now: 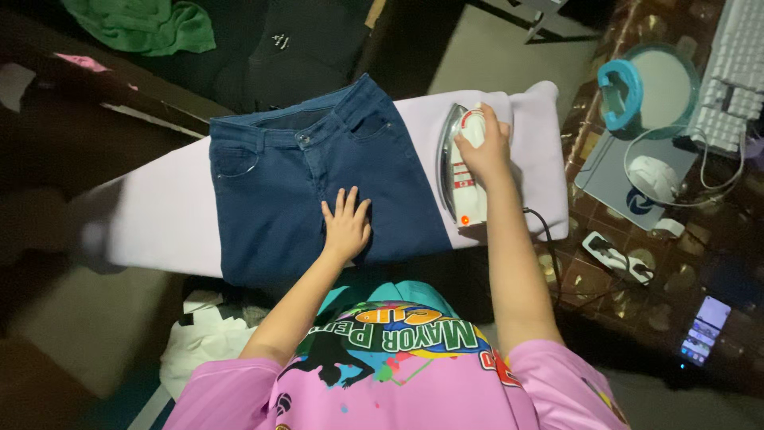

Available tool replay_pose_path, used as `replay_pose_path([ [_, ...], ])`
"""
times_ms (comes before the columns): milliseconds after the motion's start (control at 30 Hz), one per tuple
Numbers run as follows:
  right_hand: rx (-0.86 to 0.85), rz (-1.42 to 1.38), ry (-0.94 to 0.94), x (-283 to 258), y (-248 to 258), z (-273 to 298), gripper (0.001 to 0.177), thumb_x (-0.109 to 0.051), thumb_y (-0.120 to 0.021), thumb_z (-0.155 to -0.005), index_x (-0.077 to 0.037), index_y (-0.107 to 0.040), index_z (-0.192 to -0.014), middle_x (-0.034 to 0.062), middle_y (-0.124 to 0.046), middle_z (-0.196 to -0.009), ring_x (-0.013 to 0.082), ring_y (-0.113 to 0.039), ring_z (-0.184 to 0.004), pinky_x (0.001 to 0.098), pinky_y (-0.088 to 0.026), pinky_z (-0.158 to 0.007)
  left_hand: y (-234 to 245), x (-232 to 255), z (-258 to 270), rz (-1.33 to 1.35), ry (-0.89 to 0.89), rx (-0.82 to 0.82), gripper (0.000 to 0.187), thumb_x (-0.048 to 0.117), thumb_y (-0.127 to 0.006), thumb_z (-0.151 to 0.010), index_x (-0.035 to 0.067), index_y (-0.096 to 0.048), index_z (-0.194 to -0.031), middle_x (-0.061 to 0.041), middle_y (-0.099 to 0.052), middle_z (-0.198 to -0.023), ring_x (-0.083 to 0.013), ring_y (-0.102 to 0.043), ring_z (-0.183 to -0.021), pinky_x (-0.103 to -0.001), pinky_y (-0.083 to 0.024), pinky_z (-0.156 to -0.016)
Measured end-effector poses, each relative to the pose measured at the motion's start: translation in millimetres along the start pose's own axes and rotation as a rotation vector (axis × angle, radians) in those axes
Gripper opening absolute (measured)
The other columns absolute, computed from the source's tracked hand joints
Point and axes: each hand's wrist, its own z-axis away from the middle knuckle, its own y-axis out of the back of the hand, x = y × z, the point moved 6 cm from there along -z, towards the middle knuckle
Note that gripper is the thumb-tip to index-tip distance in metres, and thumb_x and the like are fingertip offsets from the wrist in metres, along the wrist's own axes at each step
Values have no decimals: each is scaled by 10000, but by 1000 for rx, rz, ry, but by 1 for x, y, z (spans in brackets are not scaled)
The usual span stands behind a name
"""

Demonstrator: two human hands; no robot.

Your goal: The person irons a pair of blue jeans on an ironing board. They smooth the fabric with their hands, use a white iron to press the waistband and legs, and flip the garment to iron the reverse side.

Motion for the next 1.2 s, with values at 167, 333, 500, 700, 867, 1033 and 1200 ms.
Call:
replay_pose_path([
  [167,4,10,-28,9,0,0,892,-276,-845,-809,-125,-386,-1558,280,-468,-1353,458,-501,-1250,480,-443,-1055,-2,2,-1,-31,-1,10,560,282,-637,-848,145,-582,-1389,-190,-365,-1598,-447,-290,-1488,-792,-176,-1102],
  [333,106,9,152,11,17,47,809,-242,-892,-839,79,-452,-1438,299,-602,-1294,400,-624,-1133,470,-517,-920,0,0,0,-5,0,38,523,287,-623,-866,151,-593,-1370,-177,-400,-1581,-435,-332,-1469,-785,-189,-1095],
  [500,-169,-511,-251,23,0,68,298,-193,-698,-986,12,-616,-1186,17,-628,-774,95,-548,-569,270,-467,-512,6,-3,2,42,-18,82,520,238,-618,-887,131,-581,-1395,-162,-419,-1577,-411,-365,-1471,-735,-239,-1138],
  [700,-262,-622,-282,-6,2,109,233,-200,-632,-1025,-29,-623,-1183,-3,-607,-758,65,-515,-540,244,-430,-466,35,-47,-19,-14,111,254,500,172,-608,-924,82,-551,-1413,-169,-440,-1558,-408,-375,-1454,-697,-269,-1132],
  [867,-283,-358,-72,-47,-31,150,287,-224,-645,-1022,-13,-644,-1217,113,-663,-857,177,-617,-700,334,-510,-623,62,-103,-76,9,122,313,447,200,-599,-991,48,-553,-1409,-160,-452,-1585,-360,-441,-1389,-546,-397,-1043],
  [1033,-386,-182,-52,-78,-77,170,393,-275,-686,-963,-23,-653,-1263,206,-745,-1056,273,-731,-980,394,-562,-851,72,-125,-114,-122,79,296,490,341,-670,-946,78,-598,-1353,-105,-578,-1378,-327,-500,-1283,-508,-417,-931],
  [1200,-475,-328,-65,-87,-88,182,621,-268,-655,-926,-79,-475,-1490,214,-697,-1244,290,-704,-1093,363,-526,-945,69,-143,-143,-122,217,161,387,464,-714,-890,116,-694,-1057,-95,-645,-1118,-305,-578,-1113,-500,-417,-905],
])
